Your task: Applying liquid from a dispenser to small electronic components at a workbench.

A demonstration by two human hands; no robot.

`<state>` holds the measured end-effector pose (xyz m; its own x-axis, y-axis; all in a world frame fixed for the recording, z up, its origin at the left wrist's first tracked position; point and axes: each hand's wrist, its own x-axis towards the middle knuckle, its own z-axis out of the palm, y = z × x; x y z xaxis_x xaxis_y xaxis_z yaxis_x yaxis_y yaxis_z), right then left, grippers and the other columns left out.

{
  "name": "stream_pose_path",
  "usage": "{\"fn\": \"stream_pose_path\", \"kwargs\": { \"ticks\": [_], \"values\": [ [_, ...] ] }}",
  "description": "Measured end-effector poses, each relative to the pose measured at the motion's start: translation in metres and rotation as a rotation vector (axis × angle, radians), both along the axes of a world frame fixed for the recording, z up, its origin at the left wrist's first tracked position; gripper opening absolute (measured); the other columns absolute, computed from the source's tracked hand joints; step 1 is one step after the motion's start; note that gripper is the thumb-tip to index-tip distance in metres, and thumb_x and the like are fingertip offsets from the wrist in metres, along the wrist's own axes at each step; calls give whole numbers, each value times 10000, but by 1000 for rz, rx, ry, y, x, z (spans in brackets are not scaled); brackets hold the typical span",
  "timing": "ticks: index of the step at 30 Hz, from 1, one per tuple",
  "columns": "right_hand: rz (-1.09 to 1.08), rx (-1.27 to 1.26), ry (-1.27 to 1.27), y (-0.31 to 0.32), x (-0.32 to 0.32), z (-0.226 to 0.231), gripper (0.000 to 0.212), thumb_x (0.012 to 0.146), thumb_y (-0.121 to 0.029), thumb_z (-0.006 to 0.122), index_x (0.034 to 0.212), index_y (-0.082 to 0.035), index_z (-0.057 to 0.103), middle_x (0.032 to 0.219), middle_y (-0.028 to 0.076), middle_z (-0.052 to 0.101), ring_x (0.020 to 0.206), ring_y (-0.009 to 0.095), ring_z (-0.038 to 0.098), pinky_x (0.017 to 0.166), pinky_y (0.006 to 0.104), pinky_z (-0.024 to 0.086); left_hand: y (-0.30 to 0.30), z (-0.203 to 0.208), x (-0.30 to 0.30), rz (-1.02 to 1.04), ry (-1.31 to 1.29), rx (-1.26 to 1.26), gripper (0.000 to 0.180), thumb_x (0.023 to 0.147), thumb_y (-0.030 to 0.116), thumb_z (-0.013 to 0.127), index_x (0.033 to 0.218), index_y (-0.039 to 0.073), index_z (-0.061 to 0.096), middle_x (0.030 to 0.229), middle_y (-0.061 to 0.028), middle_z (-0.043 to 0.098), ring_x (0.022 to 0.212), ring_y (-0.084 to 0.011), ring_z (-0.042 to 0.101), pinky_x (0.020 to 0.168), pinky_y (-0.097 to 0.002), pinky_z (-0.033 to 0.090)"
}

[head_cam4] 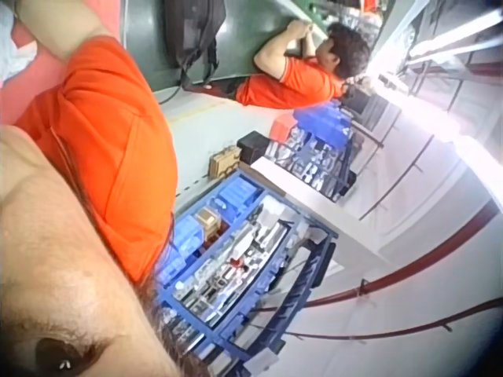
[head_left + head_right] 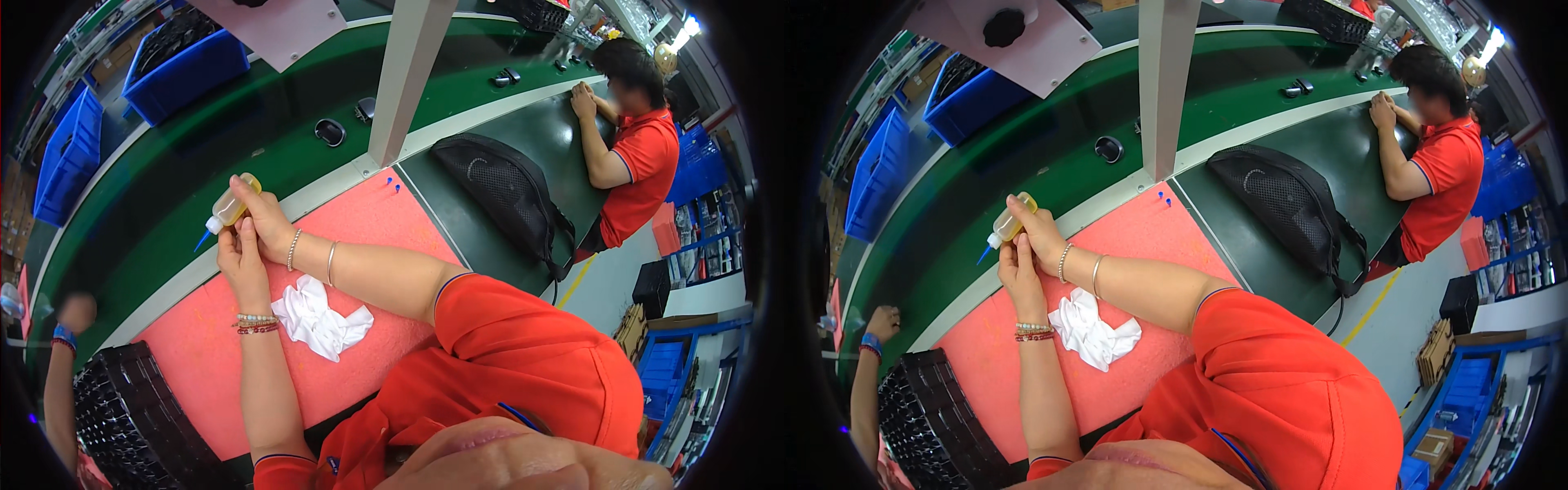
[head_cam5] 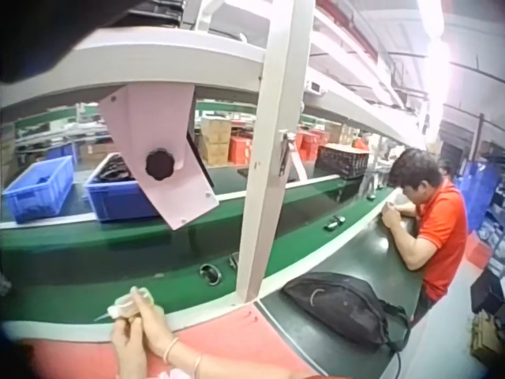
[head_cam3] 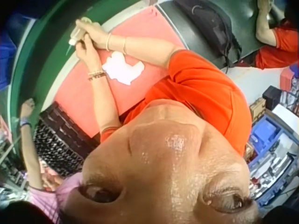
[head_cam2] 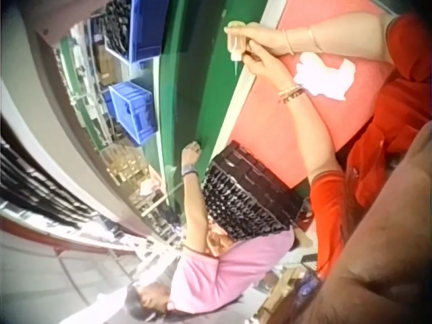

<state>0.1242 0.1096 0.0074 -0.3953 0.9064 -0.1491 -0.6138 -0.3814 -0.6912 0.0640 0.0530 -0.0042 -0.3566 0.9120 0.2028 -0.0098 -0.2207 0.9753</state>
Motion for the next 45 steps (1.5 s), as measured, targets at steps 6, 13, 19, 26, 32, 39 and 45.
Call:
{"fn": "stream_pose_path", "kwargs": {
  "ticks": [6,13,19,26,32,39,45],
  "values": [
    [-11,-3,24,0,-1,1,488,767,-547,597,741,-62,554,633,-11,485,548,54,445,491,197,363,-1,4,0,16,6,-17,299,914,193,513,1106,-35,507,1030,-58,567,941,-104,529,810,-236,428],
    [-22,-5,43,-2,1,5,472,778,-527,598,751,-59,551,649,-10,489,557,55,445,500,198,370,-1,5,3,9,-3,-9,299,916,193,509,1108,-38,508,1027,-58,572,929,-102,529,812,-240,426],
    [-3,-4,29,-2,1,1,471,777,-528,599,753,-59,555,648,-8,490,559,56,451,504,200,376,-2,4,2,18,12,-13,297,915,193,511,1104,-35,511,1034,-60,573,931,-102,529,813,-241,426],
    [-10,2,27,-2,1,4,471,776,-528,597,747,-59,558,636,-6,490,555,58,453,504,201,377,-2,4,2,37,34,-18,290,913,200,515,1082,-37,521,1012,-56,579,915,-99,530,799,-236,424],
    [4,-3,45,-4,2,8,455,786,-518,596,759,-70,521,617,-19,427,536,56,401,481,205,342,-2,4,2,37,40,-25,282,913,205,517,1063,-33,527,1005,-55,580,901,-95,527,794,-236,424],
    [-3,-13,42,-4,2,8,458,780,-528,596,742,-78,520,623,-22,421,537,54,394,485,205,341,-1,5,2,41,57,-25,277,915,201,512,1066,-31,527,1005,-53,580,907,-94,528,795,-235,424],
    [-10,-3,44,-3,2,5,473,767,-530,607,738,-61,555,628,-7,491,542,58,453,489,206,376,0,5,3,49,23,-16,283,914,180,511,1105,-28,504,1038,-63,575,935,-107,536,818,-242,425]
  ]
}}
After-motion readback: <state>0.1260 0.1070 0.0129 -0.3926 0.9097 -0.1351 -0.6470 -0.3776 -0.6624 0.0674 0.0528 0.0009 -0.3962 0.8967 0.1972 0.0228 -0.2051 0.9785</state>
